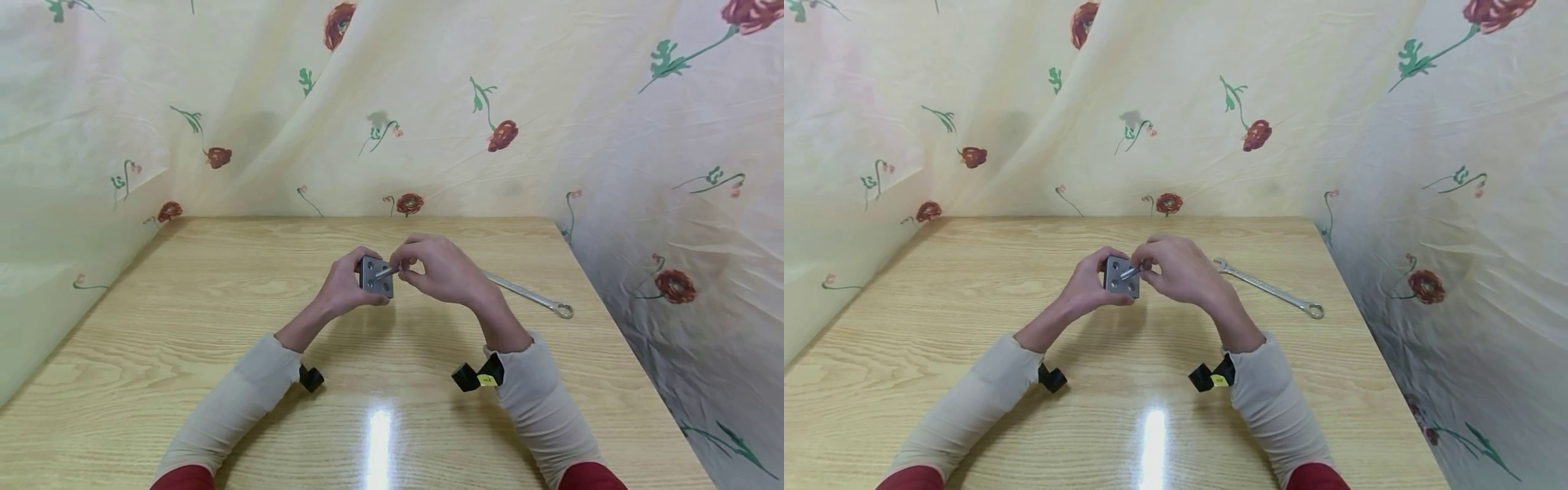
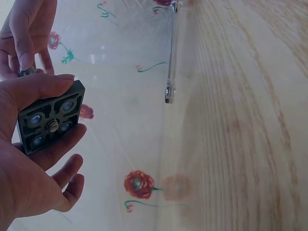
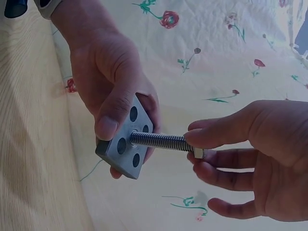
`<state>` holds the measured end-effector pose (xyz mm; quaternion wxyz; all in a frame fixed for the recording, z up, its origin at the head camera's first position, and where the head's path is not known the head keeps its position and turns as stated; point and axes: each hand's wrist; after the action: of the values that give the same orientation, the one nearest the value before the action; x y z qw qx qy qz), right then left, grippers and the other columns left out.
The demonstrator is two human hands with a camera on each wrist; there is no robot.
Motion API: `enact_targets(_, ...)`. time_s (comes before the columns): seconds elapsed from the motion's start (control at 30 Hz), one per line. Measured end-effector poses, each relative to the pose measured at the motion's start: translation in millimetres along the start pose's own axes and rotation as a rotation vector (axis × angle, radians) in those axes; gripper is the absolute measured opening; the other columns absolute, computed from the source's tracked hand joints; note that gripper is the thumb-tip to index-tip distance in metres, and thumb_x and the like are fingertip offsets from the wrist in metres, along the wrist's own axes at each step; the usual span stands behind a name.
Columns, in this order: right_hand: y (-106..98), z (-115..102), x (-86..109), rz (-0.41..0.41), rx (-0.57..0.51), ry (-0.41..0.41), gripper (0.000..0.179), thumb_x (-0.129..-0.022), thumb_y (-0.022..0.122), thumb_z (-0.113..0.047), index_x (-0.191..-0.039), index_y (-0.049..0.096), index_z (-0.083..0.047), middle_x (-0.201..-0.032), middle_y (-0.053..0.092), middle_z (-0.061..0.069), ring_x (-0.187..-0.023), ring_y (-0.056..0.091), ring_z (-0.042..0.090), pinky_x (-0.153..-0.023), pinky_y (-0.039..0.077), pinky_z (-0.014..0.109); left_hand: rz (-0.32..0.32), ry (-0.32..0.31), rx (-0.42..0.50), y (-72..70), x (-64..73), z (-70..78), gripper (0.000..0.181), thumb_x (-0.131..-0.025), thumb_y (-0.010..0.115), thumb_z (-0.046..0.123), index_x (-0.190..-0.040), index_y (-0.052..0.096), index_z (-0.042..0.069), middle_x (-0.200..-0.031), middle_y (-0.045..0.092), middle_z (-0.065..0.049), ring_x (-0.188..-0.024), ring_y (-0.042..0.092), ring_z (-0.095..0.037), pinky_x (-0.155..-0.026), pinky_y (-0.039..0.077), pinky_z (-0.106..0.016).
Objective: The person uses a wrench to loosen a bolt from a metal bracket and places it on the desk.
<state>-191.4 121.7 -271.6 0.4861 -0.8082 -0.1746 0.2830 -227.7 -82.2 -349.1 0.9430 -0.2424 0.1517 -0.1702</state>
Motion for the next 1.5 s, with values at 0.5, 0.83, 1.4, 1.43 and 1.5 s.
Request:
enact_targets(0.5, 0.9, 2.9, -0.6, 0.002, -0.004, -0.007, 0.027, -0.084, 0.072, -0.012, -0.111, 0.066, -0.011, -0.113, 0.063, 0.005, -0.096, 0.063, 0.021, -0.083, 0.052, 0.038, 0.002, 0.015, -0.001, 0.5, 0.1, 0.7, 0.064, -0.064, 0.087, 0.010, -0.120, 0.056, 0.007, -0.113, 0.064, -0.013, -0.097, 0.059, -0.025, -0.082, 0.048, -0.034)
enact_targets(0.83, 0.7, -0.6, -2.9, -0.074, -0.061, 0.270, 0.025, -0.095, 0.059, -0.035, -0.107, 0.067, -0.014, -0.080, 0.069, 0.003, -0.064, 0.057, 0.015, -0.058, 0.045, 0.028, -0.001, -0.001, 0.015, 1.5, 0.3, -1.1, 0.064, -0.064, 0.087, 0.009, -0.119, 0.056, 0.008, -0.113, 0.063, -0.013, -0.098, 0.059, -0.026, -0.085, 0.048, -0.036)
enact_targets(1.4, 0.6, 1.5, 0.1, 0.002, 0.025, -0.051, 0.016, -0.084, 0.068, -0.001, -0.095, 0.073, -0.011, -0.098, 0.067, 0.002, -0.089, 0.064, 0.020, -0.081, 0.053, 0.036, 0.007, 0.013, 0.005, 1.5, -0.4, 1.0, 0.064, -0.064, 0.087, 0.010, -0.120, 0.056, 0.008, -0.113, 0.063, -0.013, -0.097, 0.058, -0.025, -0.082, 0.047, -0.032)
enact_targets(1.43, 0.8, 1.8, 0.1, 0.001, 0.027, -0.056, 0.017, -0.084, 0.068, 0.000, -0.094, 0.073, -0.012, -0.098, 0.066, 0.002, -0.089, 0.064, 0.019, -0.082, 0.053, 0.036, 0.007, 0.014, 0.005, 1.5, -0.3, 1.0, 0.064, -0.064, 0.087, 0.010, -0.119, 0.056, 0.008, -0.112, 0.063, -0.012, -0.097, 0.058, -0.025, -0.082, 0.047, -0.032)
enact_targets(1.5, 1.0, 2.2, 0.0, -0.004, 0.029, -0.058, 0.018, -0.084, 0.068, 0.001, -0.094, 0.073, -0.012, -0.097, 0.065, 0.002, -0.089, 0.064, 0.019, -0.082, 0.053, 0.035, 0.008, 0.015, 0.002, 1.5, 0.0, 1.1, 0.064, -0.063, 0.087, 0.010, -0.119, 0.056, 0.008, -0.112, 0.063, -0.012, -0.097, 0.058, -0.025, -0.082, 0.046, -0.032)
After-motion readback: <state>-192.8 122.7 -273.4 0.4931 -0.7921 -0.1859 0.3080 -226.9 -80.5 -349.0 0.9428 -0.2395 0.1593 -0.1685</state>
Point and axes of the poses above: each hand's wrist, its own x-axis away from the middle knuckle, its own y-axis out of the palm, z = x × y
